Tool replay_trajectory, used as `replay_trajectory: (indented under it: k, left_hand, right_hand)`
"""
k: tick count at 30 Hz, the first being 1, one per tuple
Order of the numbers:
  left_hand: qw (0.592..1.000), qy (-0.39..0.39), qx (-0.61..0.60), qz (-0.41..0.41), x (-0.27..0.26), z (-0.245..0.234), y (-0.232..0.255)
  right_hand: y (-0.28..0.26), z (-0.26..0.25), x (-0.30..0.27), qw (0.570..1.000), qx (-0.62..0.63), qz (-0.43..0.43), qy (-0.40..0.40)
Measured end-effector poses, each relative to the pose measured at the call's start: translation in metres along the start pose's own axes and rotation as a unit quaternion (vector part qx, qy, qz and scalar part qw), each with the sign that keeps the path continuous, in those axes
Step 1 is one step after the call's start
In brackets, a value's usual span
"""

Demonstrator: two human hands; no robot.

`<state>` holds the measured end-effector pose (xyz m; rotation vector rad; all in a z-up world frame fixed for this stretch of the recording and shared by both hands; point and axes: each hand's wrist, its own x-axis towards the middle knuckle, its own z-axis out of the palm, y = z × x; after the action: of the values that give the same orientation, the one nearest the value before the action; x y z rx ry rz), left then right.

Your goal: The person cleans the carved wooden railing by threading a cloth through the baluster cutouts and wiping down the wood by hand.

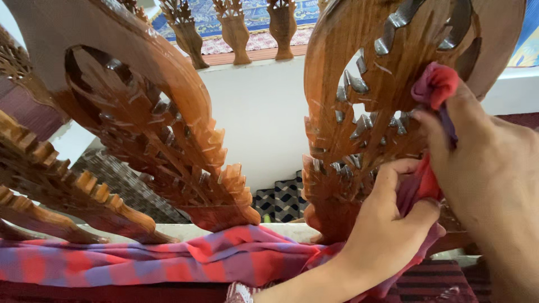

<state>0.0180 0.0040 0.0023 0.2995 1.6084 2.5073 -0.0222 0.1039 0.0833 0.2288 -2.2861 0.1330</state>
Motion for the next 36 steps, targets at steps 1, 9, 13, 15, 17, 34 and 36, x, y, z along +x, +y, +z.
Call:
replay_trajectory:
  k: [1,9,13,15,17,34,36]
  left_hand:
    - [1.0,0.0,-0.002,0.0,0.0,0.002,0.0]
    - [0.995,-0.033,-0.011,0.095,0.003,0.009,-0.002]
    - [0.994,-0.047,-0.029,0.097,0.003,0.004,-0.003]
    - [0.995,-0.031,-0.04,0.085,0.001,-0.001,0.001]
    - [0.995,-0.035,-0.041,0.088,-0.001,-0.002,0.006]
    - [0.997,0.011,-0.038,0.069,-0.007,-0.011,0.027]
    - [0.997,0.002,-0.033,0.072,-0.007,-0.012,0.027]
  right_hand:
    - [0.004,0.001,-0.001,1.0,-0.019,-0.019,0.003]
    - [0.034,0.008,0.019,0.99,0.043,-0.116,0.071]
    - [0.027,0.017,-0.016,0.991,0.109,-0.055,0.053]
    - [0.029,0.02,-0.021,0.973,0.202,0.047,0.102]
    - [0.031,0.02,-0.017,0.943,0.292,0.072,0.146]
    - [0.007,0.016,0.007,0.983,0.1,-0.023,0.151]
    - [0.017,0.016,0.001,0.984,0.12,0.026,0.13]
